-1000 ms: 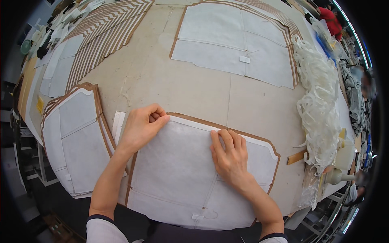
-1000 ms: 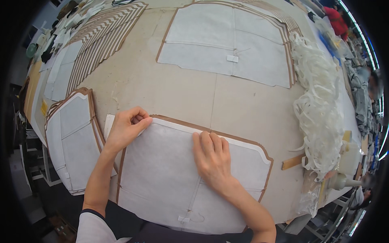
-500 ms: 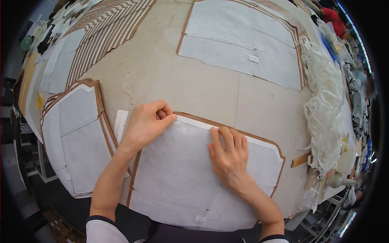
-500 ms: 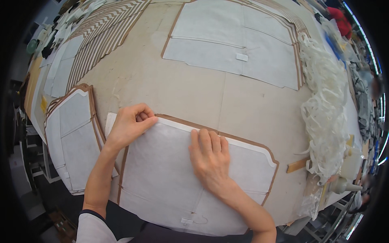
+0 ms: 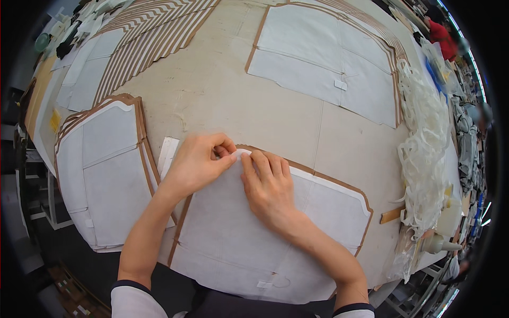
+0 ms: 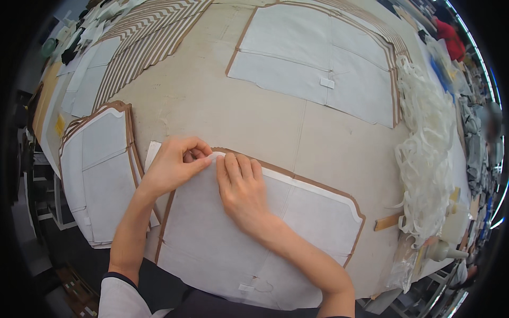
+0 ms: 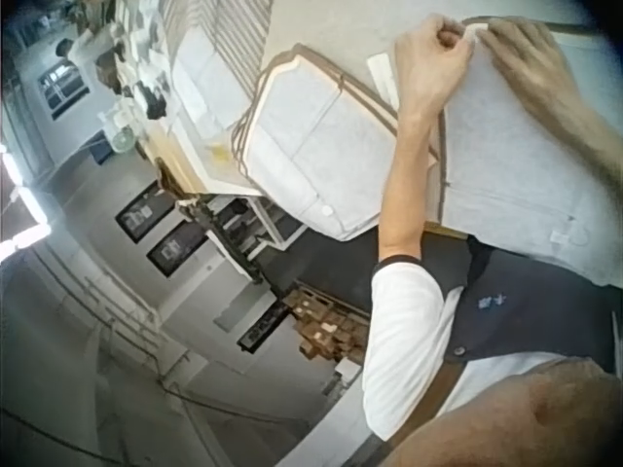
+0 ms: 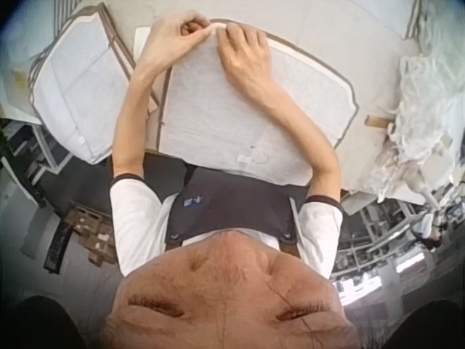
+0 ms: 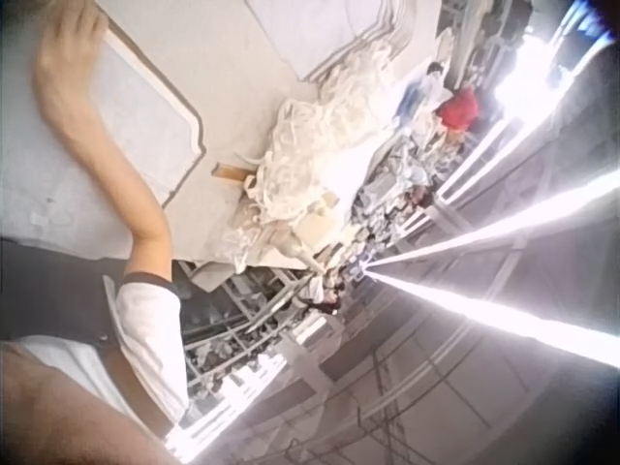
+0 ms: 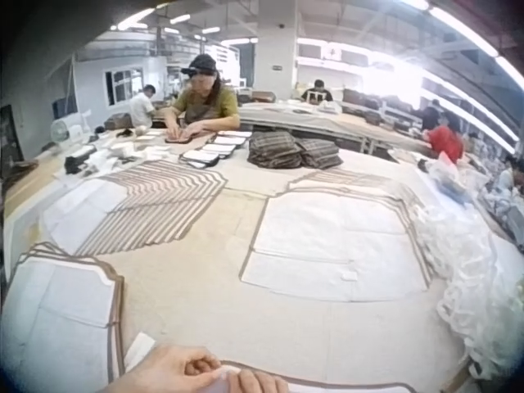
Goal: Applying adhesive tape to the edges of leather panels to prepare them for assembly.
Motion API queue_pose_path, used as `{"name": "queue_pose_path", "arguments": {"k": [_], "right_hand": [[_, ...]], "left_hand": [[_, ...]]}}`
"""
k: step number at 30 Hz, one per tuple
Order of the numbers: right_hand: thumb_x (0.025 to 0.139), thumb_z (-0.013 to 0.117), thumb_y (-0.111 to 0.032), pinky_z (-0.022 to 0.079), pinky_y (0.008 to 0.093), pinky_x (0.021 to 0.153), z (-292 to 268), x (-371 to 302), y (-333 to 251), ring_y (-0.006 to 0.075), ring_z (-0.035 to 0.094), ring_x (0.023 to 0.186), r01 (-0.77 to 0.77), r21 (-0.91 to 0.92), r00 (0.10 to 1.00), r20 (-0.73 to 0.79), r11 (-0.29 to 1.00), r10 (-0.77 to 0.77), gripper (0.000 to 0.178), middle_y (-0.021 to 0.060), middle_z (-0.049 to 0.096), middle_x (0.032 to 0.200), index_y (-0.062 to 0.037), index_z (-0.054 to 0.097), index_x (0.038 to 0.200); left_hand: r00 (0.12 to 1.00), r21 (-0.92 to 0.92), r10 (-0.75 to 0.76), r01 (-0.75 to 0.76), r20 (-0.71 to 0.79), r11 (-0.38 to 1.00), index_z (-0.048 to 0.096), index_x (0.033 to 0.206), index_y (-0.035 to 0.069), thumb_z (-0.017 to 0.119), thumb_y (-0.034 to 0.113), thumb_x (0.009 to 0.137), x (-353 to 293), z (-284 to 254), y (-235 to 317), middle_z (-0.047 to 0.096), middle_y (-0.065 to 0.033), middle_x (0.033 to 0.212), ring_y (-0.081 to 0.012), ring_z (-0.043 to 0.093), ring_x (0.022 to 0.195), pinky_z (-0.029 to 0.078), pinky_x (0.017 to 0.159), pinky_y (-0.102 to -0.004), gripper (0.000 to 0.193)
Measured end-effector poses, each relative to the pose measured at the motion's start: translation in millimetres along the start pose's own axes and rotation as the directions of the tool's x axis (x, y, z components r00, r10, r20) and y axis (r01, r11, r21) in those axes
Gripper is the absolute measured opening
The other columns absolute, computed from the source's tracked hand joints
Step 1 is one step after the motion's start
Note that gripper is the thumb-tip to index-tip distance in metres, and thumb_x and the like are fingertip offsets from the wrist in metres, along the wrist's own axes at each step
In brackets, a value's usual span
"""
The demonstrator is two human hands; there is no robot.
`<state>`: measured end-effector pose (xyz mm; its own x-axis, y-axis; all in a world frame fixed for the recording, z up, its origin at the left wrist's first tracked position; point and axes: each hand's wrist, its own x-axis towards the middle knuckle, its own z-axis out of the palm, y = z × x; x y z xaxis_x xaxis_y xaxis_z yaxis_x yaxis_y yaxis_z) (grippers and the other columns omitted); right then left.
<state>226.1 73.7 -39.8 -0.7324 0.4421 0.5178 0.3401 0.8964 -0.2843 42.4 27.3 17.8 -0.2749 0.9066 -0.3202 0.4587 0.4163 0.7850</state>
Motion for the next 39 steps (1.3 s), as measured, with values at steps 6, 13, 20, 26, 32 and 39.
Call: {"name": "queue_pose_path", "arguments": {"k": [6, 13, 20, 26, 32, 39], "right_hand": [[0.079, 0.075, -0.003, 0.046, 0.0443, 0.089, -4.9, -1.4, 3.5, 0.0311, 0.057, 0.108, -0.037, 0.020, 0.997, 0.073, 0.999, 0.036, 0.047, 0.0143, 0.058, 0.121, 0.0020, 0.064, 0.125], [0.076, 0.066, -0.003, 0.048, 0.0430, 0.084, -7.9, 7.6, 2.2, 0.0309, 0.059, 0.102, 0.016, -0.018, 0.995, 0.102, 1.000, -0.014, 0.044, 0.0165, 0.060, 0.114, 0.0049, 0.064, 0.120], [0.075, 0.065, -0.003, 0.049, 0.0411, 0.081, -7.2, 7.4, 6.7, 0.0300, 0.059, 0.098, 0.077, -0.044, 0.991, 0.117, 0.996, -0.071, 0.045, 0.0164, 0.059, 0.112, 0.0062, 0.064, 0.120], [0.075, 0.065, -0.003, 0.049, 0.0411, 0.083, -7.0, 8.7, 4.6, 0.0301, 0.059, 0.101, 0.088, -0.050, 0.992, 0.100, 0.995, -0.082, 0.046, 0.0172, 0.059, 0.114, 0.0095, 0.063, 0.119], [0.075, 0.065, -0.005, 0.048, 0.0413, 0.084, -1.7, 11.0, 1.7, 0.0311, 0.059, 0.103, 0.143, -0.027, 0.985, 0.100, 0.989, -0.140, 0.047, 0.0186, 0.058, 0.117, 0.0120, 0.063, 0.119], [0.073, 0.065, -0.003, 0.047, 0.0422, 0.085, 2.7, 10.9, -7.5, 0.0322, 0.058, 0.105, 0.158, 0.003, 0.984, 0.088, 0.987, -0.158, 0.048, 0.0185, 0.058, 0.117, 0.0116, 0.063, 0.119]], "left_hand": [[0.982, -0.266, -0.126, 0.087, -0.137, 0.960, 0.072, 0.100, -0.003, 0.072, 0.014, 0.095, -35.0, 5.2, -28.8, 0.068, -0.0029, 0.079, -0.0073, 0.062, 0.070, 0.053, 0.062, -0.0231, 0.017], [0.969, -0.267, -0.119, 0.058, -0.216, 0.962, 0.072, 0.096, -0.001, 0.072, 0.017, 0.095, -33.1, 12.3, -31.8, 0.068, -0.0026, 0.076, -0.0069, 0.061, 0.066, 0.052, 0.059, -0.0226, 0.019], [0.963, -0.105, -0.075, 0.049, -0.259, 0.993, 0.069, 0.089, -0.001, 0.072, 0.014, 0.093, -32.8, 12.3, -25.2, 0.066, -0.0022, 0.067, -0.0065, 0.058, 0.059, 0.048, 0.056, -0.0239, 0.016], [0.947, -0.033, -0.018, 0.008, -0.322, 0.999, 0.068, 0.086, -0.001, 0.072, 0.012, 0.090, -30.9, 17.1, -26.9, 0.064, -0.0037, 0.063, -0.0066, 0.056, 0.057, 0.046, 0.055, -0.0247, 0.015], [0.943, -0.037, -0.029, 0.018, -0.332, 0.999, 0.068, 0.084, -0.002, 0.073, 0.012, 0.090, -28.6, 17.8, -29.8, 0.064, -0.0035, 0.064, -0.0065, 0.055, 0.057, 0.045, 0.054, -0.0249, 0.016], [0.950, -0.026, -0.018, 0.011, -0.311, 1.000, 0.068, 0.087, -0.002, 0.073, 0.013, 0.090, -30.7, 14.6, -27.6, 0.065, -0.0043, 0.065, -0.0080, 0.057, 0.058, 0.046, 0.056, -0.0252, 0.016]]}}
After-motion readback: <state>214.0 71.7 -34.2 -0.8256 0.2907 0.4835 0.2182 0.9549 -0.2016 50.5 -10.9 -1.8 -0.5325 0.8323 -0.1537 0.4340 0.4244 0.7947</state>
